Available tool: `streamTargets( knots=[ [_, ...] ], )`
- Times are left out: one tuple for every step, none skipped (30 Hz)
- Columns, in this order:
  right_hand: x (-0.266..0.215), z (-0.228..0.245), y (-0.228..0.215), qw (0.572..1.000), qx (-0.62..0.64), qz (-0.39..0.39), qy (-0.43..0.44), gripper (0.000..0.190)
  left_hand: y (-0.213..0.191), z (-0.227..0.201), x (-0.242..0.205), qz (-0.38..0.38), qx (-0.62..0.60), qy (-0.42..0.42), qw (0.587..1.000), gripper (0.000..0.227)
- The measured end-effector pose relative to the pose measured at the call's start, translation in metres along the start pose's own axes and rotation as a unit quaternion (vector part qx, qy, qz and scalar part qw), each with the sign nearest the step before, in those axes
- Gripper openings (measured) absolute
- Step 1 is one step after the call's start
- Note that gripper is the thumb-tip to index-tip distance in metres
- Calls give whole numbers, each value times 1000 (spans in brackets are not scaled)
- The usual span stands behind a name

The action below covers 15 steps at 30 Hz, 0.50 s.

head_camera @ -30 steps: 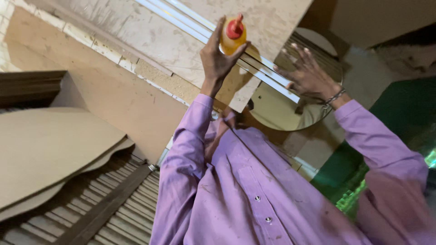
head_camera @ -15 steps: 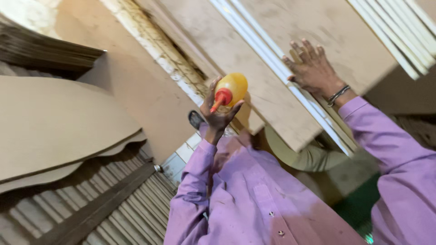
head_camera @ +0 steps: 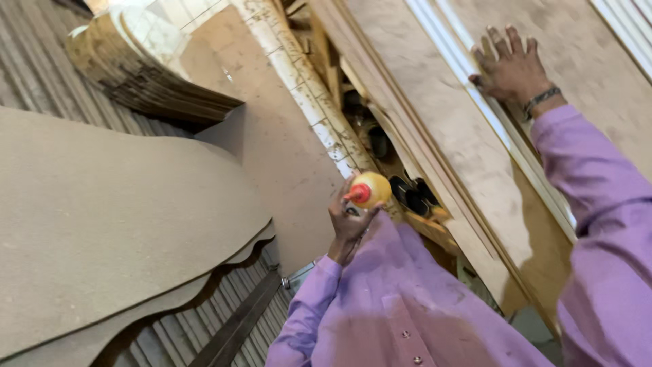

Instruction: The person applies glue from a squeeze bottle along the length of multiple white plastic strips laid on a workbench. They repeatedly pick up each strip, apply glue, and place it back in a row.

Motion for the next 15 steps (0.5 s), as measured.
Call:
streamTargets(
  knots=[
    [30, -2, -2, 1000, 12, -3, -2, 73, -14, -1, 9, 14, 28, 13, 999, 85],
    [62, -4, -5, 1000, -6, -11, -10, 72, -28, 0, 22, 27, 55, 28, 998, 85],
    [95, -6, -8, 999, -23, -19, -19, 71, -40, 5, 37, 26, 70, 30, 997, 85],
    [126, -7, -9, 998, -39, -24, -31, 71, -51, 9, 46, 23, 86, 26, 996, 85],
    [159, -13, -11, 999, -41, -8, -29, 74, -61, 16, 57, 21, 102, 22, 994, 85],
    [196, -17, -14, 999, -43, 9, -29, 78, -73, 25, 67, 5, 103, 10, 995, 85],
    [228, -20, -15, 998, -46, 26, -30, 81, -84, 35, 78, -11, 105, -1, 994, 85],
    [256, -22, -17, 998, -37, 37, -29, 72, -95, 45, 89, -27, 108, -12, 994, 85],
    [283, -27, -20, 998, -28, 48, -28, 64, -104, 54, 101, -38, 118, -18, 992, 86],
    [316, -30, -26, 998, -18, 54, -24, 59, -114, 64, 118, -48, 129, -18, 990, 87],
    [350, -28, -31, 998, -42, 41, -34, 55, -123, 74, 136, -59, 140, -18, 988, 88],
    [385, -28, -38, 997, -66, 24, -39, 51, -132, 87, 158, -68, 140, -29, 987, 87],
    [422, -25, -44, 995, -89, 7, -44, 49, -141, 98, 180, -77, 139, -40, 986, 87],
    [460, -24, -52, 996, -77, 1, -51, 50, -146, 110, 207, -84, 134, -51, 986, 87],
    [501, -20, -60, 996, -64, -4, -59, 53, -152, 122, 237, -91, 139, -51, 985, 87]
  ],
)
Point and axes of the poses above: each hand's wrist, its own x-axis towards the middle knuckle, its own y-axis out of the palm, z = x × y, the point moved 4 cm from there along x, towards the middle knuckle, and after that the axes turned 8 degrees about z, right-handed, at the moved point
